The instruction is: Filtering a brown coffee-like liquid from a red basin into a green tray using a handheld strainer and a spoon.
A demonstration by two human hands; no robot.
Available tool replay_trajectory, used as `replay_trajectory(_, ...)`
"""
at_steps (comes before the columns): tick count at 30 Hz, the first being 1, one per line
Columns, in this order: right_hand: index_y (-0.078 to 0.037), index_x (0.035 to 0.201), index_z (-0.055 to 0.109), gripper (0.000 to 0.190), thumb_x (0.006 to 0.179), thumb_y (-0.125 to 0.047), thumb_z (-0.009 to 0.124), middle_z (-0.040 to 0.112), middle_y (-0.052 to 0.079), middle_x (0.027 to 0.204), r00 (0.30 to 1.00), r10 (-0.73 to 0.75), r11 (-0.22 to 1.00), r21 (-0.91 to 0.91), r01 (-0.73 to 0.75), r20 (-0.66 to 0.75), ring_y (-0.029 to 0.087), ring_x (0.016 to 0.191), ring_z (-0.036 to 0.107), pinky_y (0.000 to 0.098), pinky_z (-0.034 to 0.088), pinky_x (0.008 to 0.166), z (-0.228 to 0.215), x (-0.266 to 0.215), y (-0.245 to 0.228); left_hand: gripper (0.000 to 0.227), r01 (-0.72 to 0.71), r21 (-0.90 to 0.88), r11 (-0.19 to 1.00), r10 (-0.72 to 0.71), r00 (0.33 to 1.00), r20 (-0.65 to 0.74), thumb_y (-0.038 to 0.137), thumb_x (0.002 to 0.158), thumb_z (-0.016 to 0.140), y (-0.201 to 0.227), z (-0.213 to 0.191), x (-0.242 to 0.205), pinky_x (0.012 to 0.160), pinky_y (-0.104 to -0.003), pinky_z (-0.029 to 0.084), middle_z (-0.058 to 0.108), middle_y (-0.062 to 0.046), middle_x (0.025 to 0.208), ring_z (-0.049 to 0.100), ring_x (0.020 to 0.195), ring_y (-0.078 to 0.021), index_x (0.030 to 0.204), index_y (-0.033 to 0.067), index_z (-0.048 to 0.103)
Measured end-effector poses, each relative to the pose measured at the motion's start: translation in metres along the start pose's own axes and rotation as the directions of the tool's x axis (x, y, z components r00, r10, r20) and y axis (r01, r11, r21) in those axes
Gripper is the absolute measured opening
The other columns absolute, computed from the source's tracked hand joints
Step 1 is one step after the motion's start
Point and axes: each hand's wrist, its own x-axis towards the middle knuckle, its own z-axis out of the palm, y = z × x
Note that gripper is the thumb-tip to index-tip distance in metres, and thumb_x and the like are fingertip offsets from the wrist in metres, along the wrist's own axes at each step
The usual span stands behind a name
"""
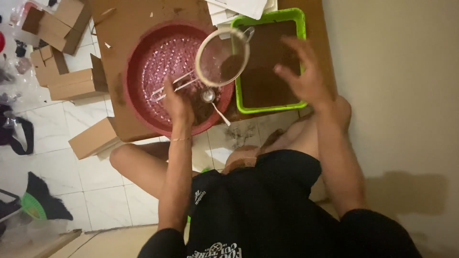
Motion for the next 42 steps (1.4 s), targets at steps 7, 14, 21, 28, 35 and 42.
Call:
replay_trajectory(7,-0.007,0.155,0.039,0.053,0.116,-0.041,0.050,0.042,0.017,0.139,0.961,-0.269,0.952,0.136,0.276,-0.070,0.034,0.129,0.046,0.0491,0.044,0.106,-0.020,0.042,0.024,0.038,-0.026,0.153,0.988,-0.005,0.981,0.193,0.036,0.103,0.047,0.020,0.074,-0.009,0.074,-0.034,0.056,0.072,-0.011,0.097,0.066,0.084,-0.0190,0.103,0.0060,0.071)
replay_trajectory(14,-0.013,0.156,0.038,0.059,0.107,-0.041,0.056,0.042,0.018,0.144,0.960,-0.259,0.946,0.170,0.275,-0.109,0.037,0.138,0.043,0.0562,0.037,0.119,-0.034,0.041,0.035,0.036,-0.012,0.204,0.979,-0.042,0.965,0.259,0.037,0.105,0.043,0.024,0.100,-0.003,0.068,-0.032,0.056,0.070,-0.008,0.088,0.063,0.073,-0.0158,0.094,0.0103,0.064)
replay_trajectory(21,-0.012,0.157,0.037,0.063,0.109,-0.050,0.055,0.039,0.018,0.146,0.969,-0.223,0.956,0.170,0.238,-0.103,0.038,0.141,0.042,0.0567,0.041,0.117,-0.042,0.040,0.034,0.041,-0.081,0.273,0.959,-0.010,0.949,0.314,0.036,0.106,0.043,0.020,0.110,0.003,0.065,-0.029,0.053,0.067,-0.007,0.083,0.059,0.068,-0.0140,0.088,0.0086,0.067)
replay_trajectory(28,-0.013,0.156,0.037,0.052,0.111,-0.028,0.060,0.039,0.014,0.149,0.970,-0.216,0.962,0.143,0.231,-0.108,0.036,0.141,0.042,0.0546,0.045,0.112,-0.046,0.043,0.043,0.034,-0.065,0.227,0.972,-0.017,0.939,0.343,0.031,0.106,0.040,0.021,0.116,0.005,0.068,-0.032,0.055,0.067,-0.007,0.084,0.062,0.073,-0.0159,0.095,0.0080,0.063)
replay_trajectory(35,-0.013,0.157,0.037,0.054,0.113,-0.035,0.060,0.039,0.015,0.149,0.974,-0.188,0.960,0.188,0.209,-0.124,0.036,0.142,0.044,0.0573,0.045,0.117,-0.044,0.037,0.048,0.040,-0.070,0.230,0.971,-0.034,0.908,0.418,0.040,0.104,0.043,0.013,0.119,0.006,0.068,-0.032,0.059,0.068,-0.007,0.082,0.064,0.069,-0.0157,0.093,0.0083,0.064)
replay_trajectory(42,-0.004,0.152,0.040,0.047,0.110,-0.011,0.060,0.042,0.016,0.150,0.962,-0.210,0.965,0.123,0.233,-0.174,0.034,0.144,0.043,0.0470,0.035,0.125,-0.049,0.029,0.059,0.041,-0.043,0.316,0.948,-0.088,0.917,0.388,0.046,0.102,0.036,-0.002,0.115,0.014,0.081,-0.042,0.058,0.068,-0.012,0.095,0.066,0.086,-0.0237,0.093,0.0128,0.058)
